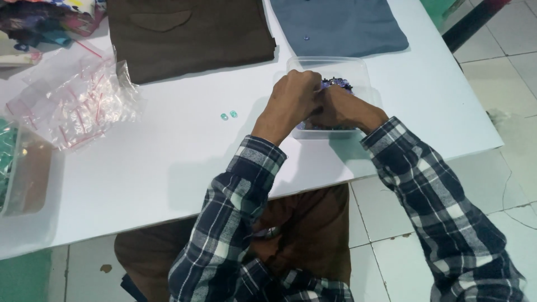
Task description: Counting small buttons from a container and placing them into small plastic bags for packaging.
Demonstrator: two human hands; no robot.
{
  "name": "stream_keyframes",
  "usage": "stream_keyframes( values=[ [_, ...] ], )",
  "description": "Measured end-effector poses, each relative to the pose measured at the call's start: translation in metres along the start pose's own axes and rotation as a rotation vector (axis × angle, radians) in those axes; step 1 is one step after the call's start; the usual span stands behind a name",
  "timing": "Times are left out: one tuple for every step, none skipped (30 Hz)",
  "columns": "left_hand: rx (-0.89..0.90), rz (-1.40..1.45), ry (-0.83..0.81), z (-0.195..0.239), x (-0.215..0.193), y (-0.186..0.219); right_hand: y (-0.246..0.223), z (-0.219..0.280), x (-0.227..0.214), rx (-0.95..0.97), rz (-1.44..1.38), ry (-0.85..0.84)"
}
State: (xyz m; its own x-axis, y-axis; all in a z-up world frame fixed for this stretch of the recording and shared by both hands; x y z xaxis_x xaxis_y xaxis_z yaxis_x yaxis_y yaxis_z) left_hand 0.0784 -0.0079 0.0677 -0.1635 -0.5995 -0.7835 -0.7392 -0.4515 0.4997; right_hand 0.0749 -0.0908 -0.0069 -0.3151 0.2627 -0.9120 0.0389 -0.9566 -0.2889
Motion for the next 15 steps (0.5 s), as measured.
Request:
stream_keyframes(
  values=[
    [0.000,0.000,-0.001,0.000,0.000,-0.004,-0.008,0.004,-0.002,0.001,-0.001,0.000],
    [-0.017,0.051,0.019,0.001,-0.001,-0.009,-0.019,0.008,-0.003,-0.038,-0.002,-0.015],
    [-0.035,0.103,0.042,0.002,-0.002,-0.014,-0.031,0.013,-0.004,-0.079,-0.002,-0.032],
    [-0.037,0.103,0.042,0.003,0.000,-0.020,-0.033,0.015,-0.003,-0.080,-0.001,-0.033],
    [-0.020,0.179,0.081,0.003,-0.001,-0.024,-0.036,0.015,-0.002,-0.089,-0.003,-0.052],
    [-0.003,0.256,0.119,0.002,-0.002,-0.029,-0.040,0.015,-0.001,-0.098,-0.006,-0.071],
    [-0.004,0.254,0.123,0.003,-0.005,-0.030,-0.040,0.017,-0.004,-0.101,-0.002,-0.071],
    [-0.015,0.339,0.129,0.005,-0.005,-0.032,-0.040,0.018,-0.006,-0.090,0.033,-0.078],
    [-0.028,0.425,0.136,0.007,-0.005,-0.034,-0.040,0.020,-0.007,-0.081,0.071,-0.086],
    [-0.032,0.425,0.144,0.009,-0.004,-0.039,-0.042,0.025,-0.009,-0.086,0.077,-0.088],
    [-0.041,0.493,0.139,0.009,-0.001,-0.042,-0.039,0.029,-0.014,-0.037,0.117,-0.063],
    [-0.051,0.561,0.133,0.008,0.003,-0.046,-0.035,0.034,-0.020,0.012,0.156,-0.037],
    [-0.046,0.560,0.138,0.009,0.000,-0.044,-0.023,0.029,-0.018,0.011,0.161,-0.031],
    [-0.057,0.604,0.135,0.010,-0.001,-0.043,-0.012,0.024,-0.018,0.019,0.112,-0.017],
    [-0.072,0.647,0.134,0.013,-0.002,-0.044,-0.001,0.019,-0.018,0.023,0.064,-0.006]
  ],
)
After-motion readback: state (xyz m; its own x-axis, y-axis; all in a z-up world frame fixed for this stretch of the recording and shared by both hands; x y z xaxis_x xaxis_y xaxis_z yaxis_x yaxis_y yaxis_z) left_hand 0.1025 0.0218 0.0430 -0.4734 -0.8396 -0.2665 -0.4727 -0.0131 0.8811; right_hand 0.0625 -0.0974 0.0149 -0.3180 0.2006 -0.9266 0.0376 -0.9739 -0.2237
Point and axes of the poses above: each hand's wrist, its own z-axis away from the middle knuckle, its own x-axis out of the palm, y = z × x, the point moved 10 cm from there along -z, towards the middle knuckle, and after that the axes turned 11 degrees about x, right-handed, at the moved point
